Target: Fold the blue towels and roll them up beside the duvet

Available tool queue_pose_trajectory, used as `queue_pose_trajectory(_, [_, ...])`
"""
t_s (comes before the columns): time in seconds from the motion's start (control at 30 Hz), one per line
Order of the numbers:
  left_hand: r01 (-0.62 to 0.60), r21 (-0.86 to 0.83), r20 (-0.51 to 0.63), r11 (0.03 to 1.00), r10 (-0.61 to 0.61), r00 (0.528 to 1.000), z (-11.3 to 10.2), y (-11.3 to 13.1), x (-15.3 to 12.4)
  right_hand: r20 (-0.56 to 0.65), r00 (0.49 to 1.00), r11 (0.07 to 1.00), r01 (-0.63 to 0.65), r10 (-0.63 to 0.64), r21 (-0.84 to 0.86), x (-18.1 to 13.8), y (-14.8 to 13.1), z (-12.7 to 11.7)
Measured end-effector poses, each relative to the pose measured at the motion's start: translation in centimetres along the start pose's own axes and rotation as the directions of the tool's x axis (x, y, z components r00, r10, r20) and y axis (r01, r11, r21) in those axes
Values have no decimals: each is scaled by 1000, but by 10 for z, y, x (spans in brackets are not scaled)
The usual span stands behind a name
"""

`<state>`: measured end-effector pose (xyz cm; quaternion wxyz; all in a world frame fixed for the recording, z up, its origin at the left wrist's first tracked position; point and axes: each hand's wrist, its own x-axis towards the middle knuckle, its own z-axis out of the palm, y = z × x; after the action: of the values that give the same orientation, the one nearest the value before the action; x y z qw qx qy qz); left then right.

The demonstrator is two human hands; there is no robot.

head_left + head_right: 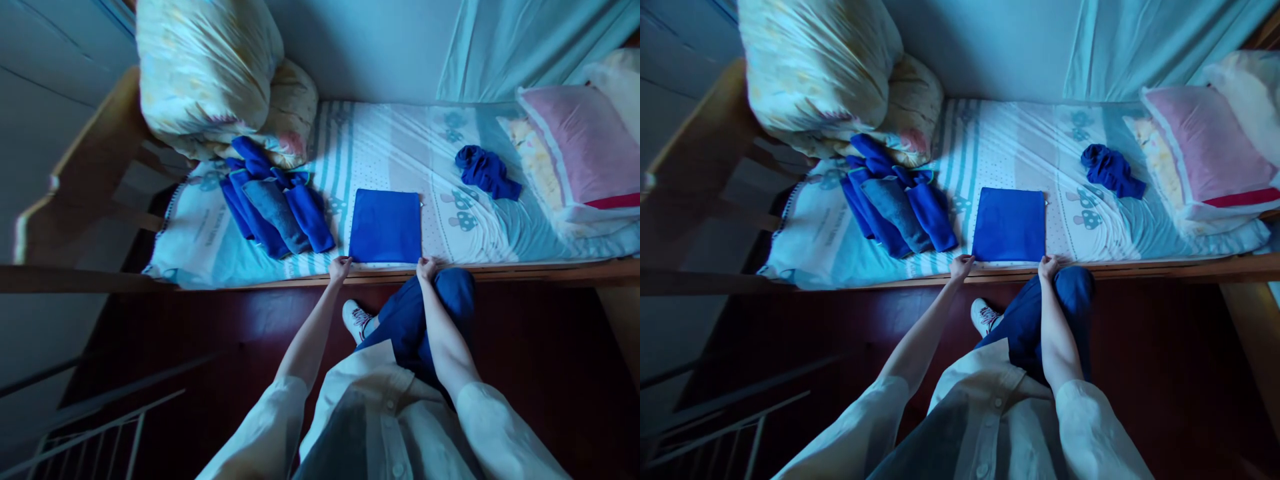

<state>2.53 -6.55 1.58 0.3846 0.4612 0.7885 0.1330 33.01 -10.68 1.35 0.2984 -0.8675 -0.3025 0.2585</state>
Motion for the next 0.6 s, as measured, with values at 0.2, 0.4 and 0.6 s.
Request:
queue_pose_trajectory(0.2, [48,-24,-70,999,-49,996,6,3,2,-22,1000,998,-10,11,54,1,1,-3])
queue_pose_trajectory(0.4, [54,-60,-77,997,-58,995,1,-3,-16,-37,999,992,-17,22,123,3,7,-5])
queue_pose_trajectory(0.6, [-19,-105,-2,994,19,1000,1,-24,-41,-37,999,979,44,-37,197,-2,20,-11])
